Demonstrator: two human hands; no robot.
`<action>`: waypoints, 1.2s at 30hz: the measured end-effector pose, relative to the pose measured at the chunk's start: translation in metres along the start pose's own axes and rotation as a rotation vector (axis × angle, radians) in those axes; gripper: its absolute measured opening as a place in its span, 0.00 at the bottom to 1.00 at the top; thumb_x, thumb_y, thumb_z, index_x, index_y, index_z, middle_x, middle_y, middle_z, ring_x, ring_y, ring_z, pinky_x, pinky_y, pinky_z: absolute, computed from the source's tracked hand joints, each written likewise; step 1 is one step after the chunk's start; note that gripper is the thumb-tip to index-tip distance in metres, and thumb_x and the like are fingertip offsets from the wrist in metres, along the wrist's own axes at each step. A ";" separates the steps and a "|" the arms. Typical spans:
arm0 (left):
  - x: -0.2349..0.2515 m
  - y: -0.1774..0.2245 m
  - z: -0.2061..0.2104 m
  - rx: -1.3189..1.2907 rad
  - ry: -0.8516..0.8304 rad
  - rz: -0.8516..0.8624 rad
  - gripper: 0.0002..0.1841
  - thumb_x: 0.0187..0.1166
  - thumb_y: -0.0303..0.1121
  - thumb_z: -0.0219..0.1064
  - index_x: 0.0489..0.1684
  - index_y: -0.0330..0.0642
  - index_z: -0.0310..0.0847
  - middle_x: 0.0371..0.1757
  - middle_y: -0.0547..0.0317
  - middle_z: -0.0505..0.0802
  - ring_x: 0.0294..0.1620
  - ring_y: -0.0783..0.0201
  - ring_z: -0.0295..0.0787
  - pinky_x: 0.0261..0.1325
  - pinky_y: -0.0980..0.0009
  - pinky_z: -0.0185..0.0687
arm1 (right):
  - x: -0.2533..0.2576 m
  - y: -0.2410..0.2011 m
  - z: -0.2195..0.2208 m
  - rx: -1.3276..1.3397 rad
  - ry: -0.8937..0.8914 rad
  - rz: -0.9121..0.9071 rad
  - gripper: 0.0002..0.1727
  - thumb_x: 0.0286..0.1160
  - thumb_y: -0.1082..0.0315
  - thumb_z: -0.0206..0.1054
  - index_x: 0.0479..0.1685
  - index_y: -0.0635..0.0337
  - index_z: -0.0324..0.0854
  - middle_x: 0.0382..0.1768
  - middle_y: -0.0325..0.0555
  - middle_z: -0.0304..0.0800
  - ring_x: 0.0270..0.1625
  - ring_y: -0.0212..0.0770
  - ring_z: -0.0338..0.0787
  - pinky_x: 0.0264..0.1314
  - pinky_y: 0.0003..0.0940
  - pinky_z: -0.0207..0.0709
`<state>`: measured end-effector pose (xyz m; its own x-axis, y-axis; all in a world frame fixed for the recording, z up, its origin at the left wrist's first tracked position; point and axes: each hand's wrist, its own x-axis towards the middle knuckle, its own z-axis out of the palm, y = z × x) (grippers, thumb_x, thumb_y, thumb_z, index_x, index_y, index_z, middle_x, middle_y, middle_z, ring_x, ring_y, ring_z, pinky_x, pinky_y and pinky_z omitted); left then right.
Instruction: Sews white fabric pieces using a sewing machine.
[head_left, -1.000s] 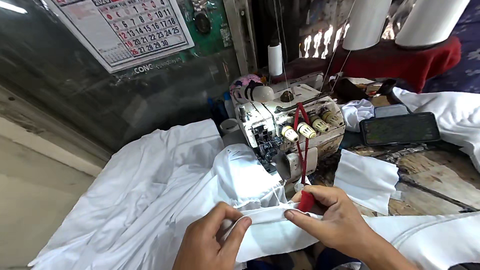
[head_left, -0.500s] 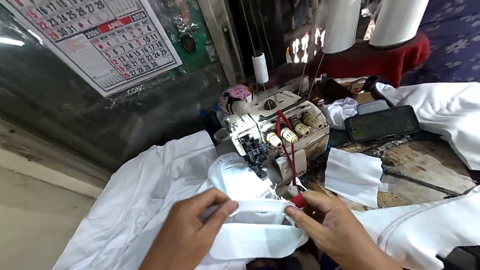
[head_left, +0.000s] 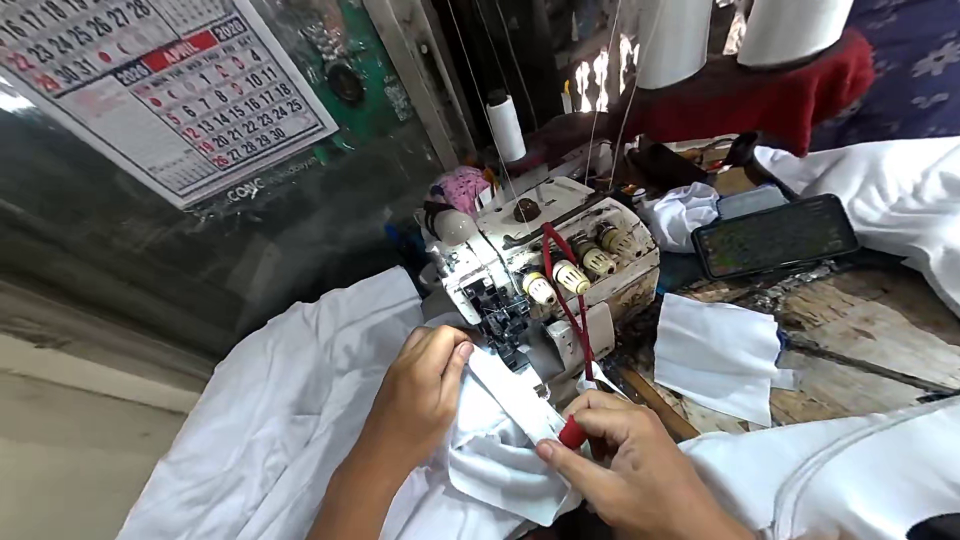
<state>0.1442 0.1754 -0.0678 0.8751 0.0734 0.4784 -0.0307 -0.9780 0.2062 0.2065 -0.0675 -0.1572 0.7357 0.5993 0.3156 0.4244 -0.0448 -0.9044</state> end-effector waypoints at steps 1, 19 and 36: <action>0.002 -0.001 0.001 0.021 0.004 0.038 0.14 0.89 0.43 0.54 0.45 0.50 0.87 0.42 0.70 0.87 0.49 0.71 0.84 0.52 0.70 0.82 | 0.000 0.001 0.001 0.007 0.006 0.012 0.18 0.71 0.45 0.75 0.23 0.47 0.88 0.30 0.29 0.87 0.30 0.24 0.82 0.28 0.25 0.77; 0.035 -0.016 -0.017 -0.015 -0.343 -0.395 0.28 0.59 0.65 0.80 0.40 0.51 0.85 0.35 0.63 0.87 0.37 0.63 0.86 0.44 0.53 0.86 | -0.005 -0.009 -0.022 0.270 -0.342 0.238 0.15 0.79 0.51 0.72 0.43 0.55 0.88 0.27 0.38 0.91 0.25 0.34 0.88 0.30 0.35 0.84; -0.051 0.078 0.021 0.288 0.065 -0.027 0.25 0.84 0.59 0.53 0.24 0.56 0.87 0.40 0.60 0.86 0.47 0.57 0.81 0.53 0.52 0.69 | 0.020 -0.007 -0.008 0.592 -0.262 0.275 0.14 0.85 0.55 0.67 0.43 0.58 0.86 0.25 0.42 0.84 0.18 0.34 0.80 0.17 0.28 0.75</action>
<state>0.1070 0.0917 -0.0939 0.8407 0.1029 0.5316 0.1382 -0.9900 -0.0270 0.2219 -0.0617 -0.1420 0.5920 0.8049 0.0405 -0.1725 0.1757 -0.9692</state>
